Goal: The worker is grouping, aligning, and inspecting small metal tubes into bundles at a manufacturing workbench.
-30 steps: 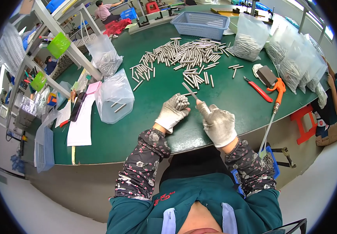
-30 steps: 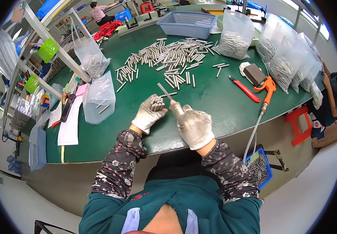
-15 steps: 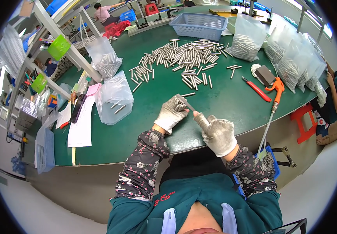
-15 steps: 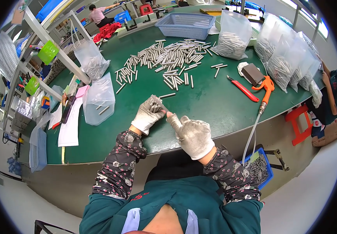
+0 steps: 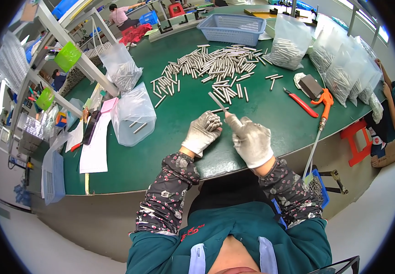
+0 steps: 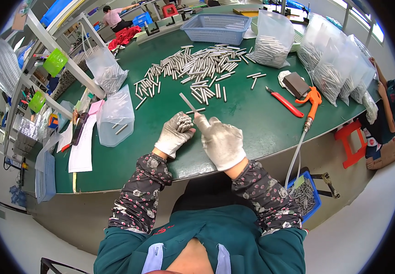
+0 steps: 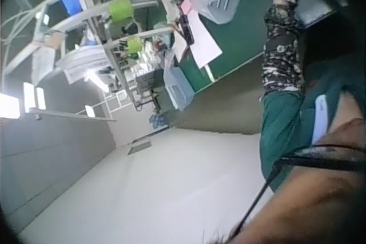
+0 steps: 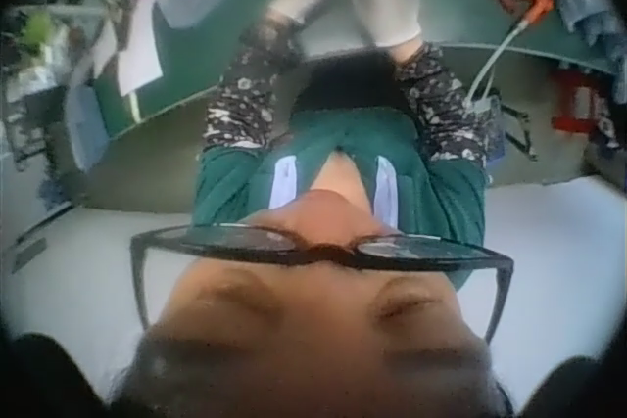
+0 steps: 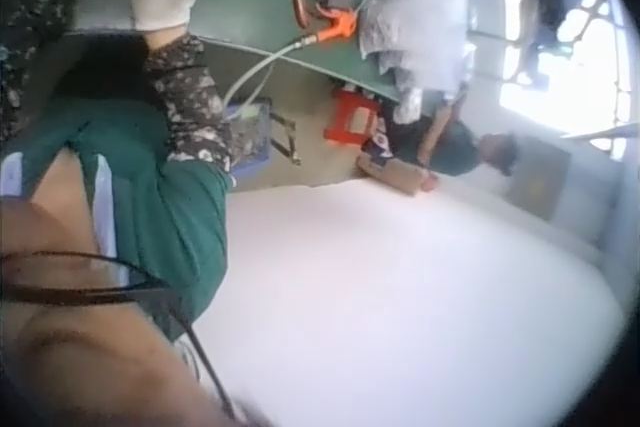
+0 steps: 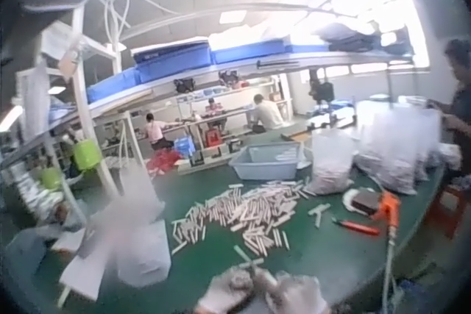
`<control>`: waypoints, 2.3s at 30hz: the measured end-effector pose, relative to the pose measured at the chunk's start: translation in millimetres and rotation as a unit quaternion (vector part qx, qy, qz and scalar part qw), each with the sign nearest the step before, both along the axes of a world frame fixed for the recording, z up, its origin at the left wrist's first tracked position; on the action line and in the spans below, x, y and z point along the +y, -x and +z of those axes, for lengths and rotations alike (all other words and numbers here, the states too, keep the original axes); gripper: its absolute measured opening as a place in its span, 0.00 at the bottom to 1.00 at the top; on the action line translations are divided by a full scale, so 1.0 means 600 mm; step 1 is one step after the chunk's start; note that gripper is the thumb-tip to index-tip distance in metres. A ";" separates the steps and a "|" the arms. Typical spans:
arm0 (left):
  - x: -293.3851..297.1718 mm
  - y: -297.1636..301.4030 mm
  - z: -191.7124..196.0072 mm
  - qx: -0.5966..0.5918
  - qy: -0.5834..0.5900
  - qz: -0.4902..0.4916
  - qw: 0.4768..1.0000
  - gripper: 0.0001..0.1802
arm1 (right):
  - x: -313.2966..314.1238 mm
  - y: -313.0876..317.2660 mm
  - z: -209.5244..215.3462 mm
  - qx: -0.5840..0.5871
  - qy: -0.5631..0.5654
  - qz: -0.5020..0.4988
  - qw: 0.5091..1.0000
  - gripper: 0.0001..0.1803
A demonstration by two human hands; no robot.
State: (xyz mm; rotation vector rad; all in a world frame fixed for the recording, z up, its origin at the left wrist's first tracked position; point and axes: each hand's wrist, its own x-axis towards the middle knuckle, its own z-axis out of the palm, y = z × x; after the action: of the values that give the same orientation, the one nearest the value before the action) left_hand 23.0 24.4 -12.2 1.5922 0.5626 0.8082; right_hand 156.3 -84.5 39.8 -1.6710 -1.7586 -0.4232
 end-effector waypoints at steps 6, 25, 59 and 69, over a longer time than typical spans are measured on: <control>-0.002 0.003 -0.003 0.027 -0.003 -0.006 1.000 0.19 | -0.031 -0.009 -0.015 -0.069 -0.002 0.081 0.994 0.25; -0.010 -0.001 0.015 -0.013 0.041 0.019 0.999 0.19 | -0.040 -0.089 -0.024 -0.052 0.069 -0.024 0.996 0.21; -0.012 -0.007 0.034 0.014 0.087 -0.014 0.996 0.24 | 0.063 -0.074 0.033 0.023 0.021 0.055 0.998 0.26; 0.000 0.005 0.024 0.136 -0.014 -0.029 0.990 0.24 | 0.066 -0.072 0.060 0.008 0.033 -0.002 0.999 0.17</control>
State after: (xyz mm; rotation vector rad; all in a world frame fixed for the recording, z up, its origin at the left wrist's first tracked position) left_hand 19.7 24.7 2.3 1.7504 0.6984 0.5602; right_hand 199.3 -45.0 75.8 -1.7194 -1.7753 -0.3544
